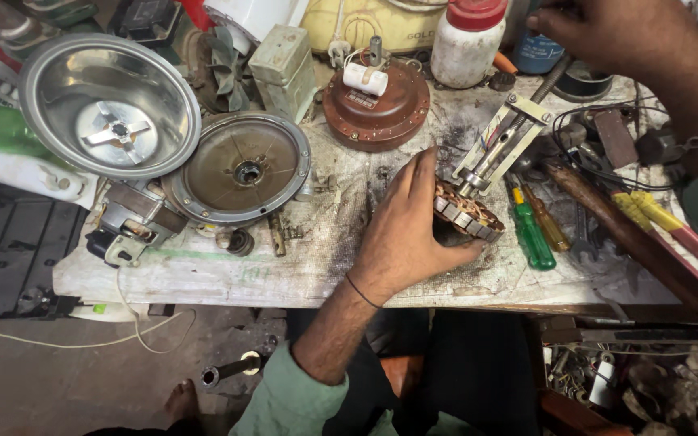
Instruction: The person uses a press tool to press a metal bushing into a copper-wound stator. They repeatedly position the stator, tighten the press, and tap the tool with a hammer to drive the bushing into place.
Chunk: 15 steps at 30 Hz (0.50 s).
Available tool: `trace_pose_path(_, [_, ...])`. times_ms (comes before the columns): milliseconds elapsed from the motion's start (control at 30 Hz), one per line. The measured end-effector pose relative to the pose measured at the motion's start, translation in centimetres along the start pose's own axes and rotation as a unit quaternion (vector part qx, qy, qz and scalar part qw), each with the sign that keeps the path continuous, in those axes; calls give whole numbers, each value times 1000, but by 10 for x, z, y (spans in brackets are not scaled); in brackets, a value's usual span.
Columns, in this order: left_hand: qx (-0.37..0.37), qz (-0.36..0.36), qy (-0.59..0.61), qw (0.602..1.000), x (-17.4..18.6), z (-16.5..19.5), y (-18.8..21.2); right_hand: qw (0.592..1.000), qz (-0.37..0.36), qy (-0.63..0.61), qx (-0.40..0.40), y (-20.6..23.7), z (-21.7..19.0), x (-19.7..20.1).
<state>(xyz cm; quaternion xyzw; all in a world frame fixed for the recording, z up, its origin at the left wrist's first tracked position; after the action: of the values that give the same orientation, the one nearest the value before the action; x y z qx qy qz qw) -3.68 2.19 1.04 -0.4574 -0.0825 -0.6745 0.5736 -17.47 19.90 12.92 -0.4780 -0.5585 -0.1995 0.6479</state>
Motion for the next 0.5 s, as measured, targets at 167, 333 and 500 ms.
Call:
trace_pose_path(167, [5, -15, -3, 1000, 0, 0, -3, 998, -22, -6, -65, 1, 23, -14])
trace_pose_path(333, [23, -19, 11, 1000, 1, 2, -3, 997, -29, 7, -71, 3, 40, -21])
trace_pose_path(500, [7, 8, 12, 1000, 1, 2, -1, 997, -26, 33, -66, 12, 46, -17])
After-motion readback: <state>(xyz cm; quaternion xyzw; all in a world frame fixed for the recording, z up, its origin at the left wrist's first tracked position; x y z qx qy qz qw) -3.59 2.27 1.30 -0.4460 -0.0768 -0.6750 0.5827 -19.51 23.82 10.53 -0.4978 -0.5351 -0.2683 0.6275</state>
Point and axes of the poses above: each hand's wrist, its own y-axis away from the middle knuckle, its own x-axis out of the back of the hand, z = x × y, the point moved 7 cm from there along -y, towards the middle knuckle, and after that the axes turned 6 degrees about -y, right-handed, at the moved point
